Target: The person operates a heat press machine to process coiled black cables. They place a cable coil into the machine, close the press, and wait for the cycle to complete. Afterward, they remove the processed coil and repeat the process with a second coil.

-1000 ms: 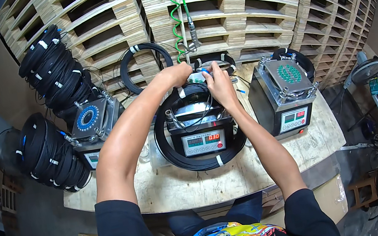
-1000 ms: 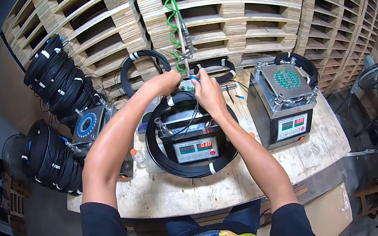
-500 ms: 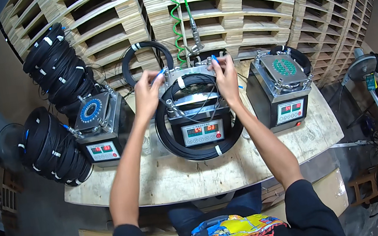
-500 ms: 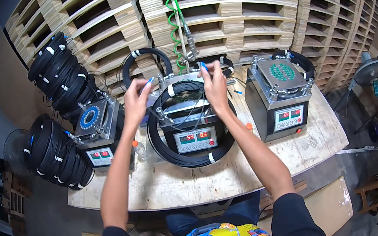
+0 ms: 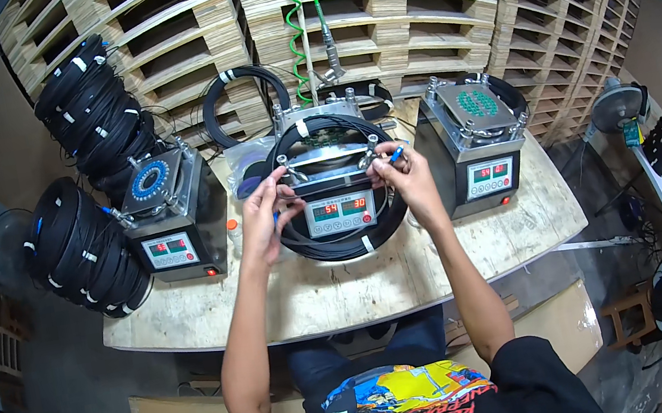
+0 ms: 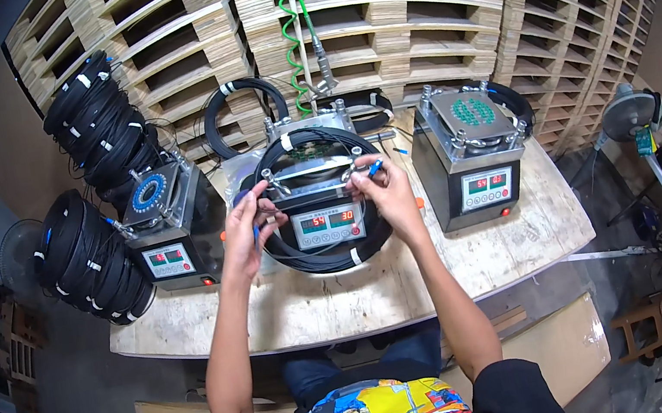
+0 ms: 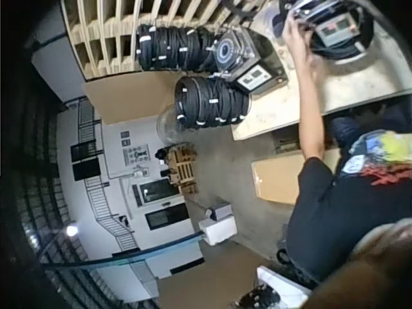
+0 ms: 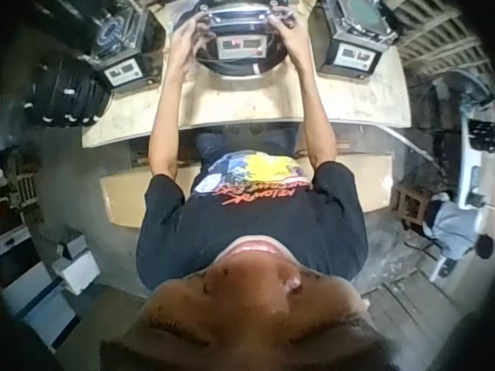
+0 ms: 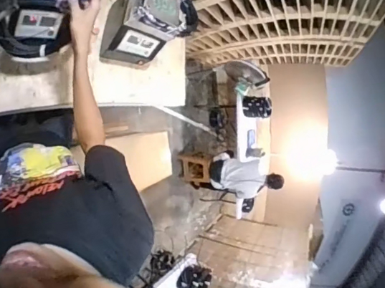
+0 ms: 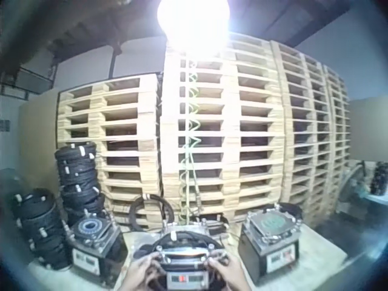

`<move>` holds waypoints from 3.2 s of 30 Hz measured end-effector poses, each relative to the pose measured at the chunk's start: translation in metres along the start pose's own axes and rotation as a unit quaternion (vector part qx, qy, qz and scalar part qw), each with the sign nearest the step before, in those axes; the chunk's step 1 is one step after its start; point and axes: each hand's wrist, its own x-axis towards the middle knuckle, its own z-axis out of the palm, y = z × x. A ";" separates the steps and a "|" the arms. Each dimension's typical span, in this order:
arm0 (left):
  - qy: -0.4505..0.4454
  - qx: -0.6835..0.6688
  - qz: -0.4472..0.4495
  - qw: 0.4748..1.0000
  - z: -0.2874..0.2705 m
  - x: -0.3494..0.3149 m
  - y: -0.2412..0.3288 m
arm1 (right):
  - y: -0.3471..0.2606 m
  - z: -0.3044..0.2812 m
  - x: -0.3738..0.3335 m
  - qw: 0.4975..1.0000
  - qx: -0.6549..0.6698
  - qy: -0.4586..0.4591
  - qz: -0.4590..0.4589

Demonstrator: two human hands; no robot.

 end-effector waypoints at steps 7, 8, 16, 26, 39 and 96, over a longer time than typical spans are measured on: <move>0.018 0.085 0.039 0.995 -0.002 0.017 0.019 | -0.033 -0.014 0.019 0.998 -0.038 -0.011 0.055; 0.036 0.099 0.050 0.993 -0.002 0.016 0.021 | -0.039 -0.013 0.020 0.996 -0.038 -0.026 0.077; 0.085 0.072 0.059 0.992 -0.002 0.028 -0.001 | -0.035 -0.006 0.008 0.991 -0.048 -0.041 0.119; 0.149 0.309 0.177 0.923 -0.037 0.036 -0.031 | 0.012 -0.031 0.016 0.943 -0.281 0.077 -0.163; 0.044 0.406 0.137 0.903 -0.085 0.040 -0.030 | 0.057 -0.079 0.060 0.986 -0.163 0.037 -0.022; -0.039 0.599 -0.045 0.798 -0.111 -0.120 -0.094 | 0.118 -0.104 -0.133 0.814 -0.530 -0.174 0.161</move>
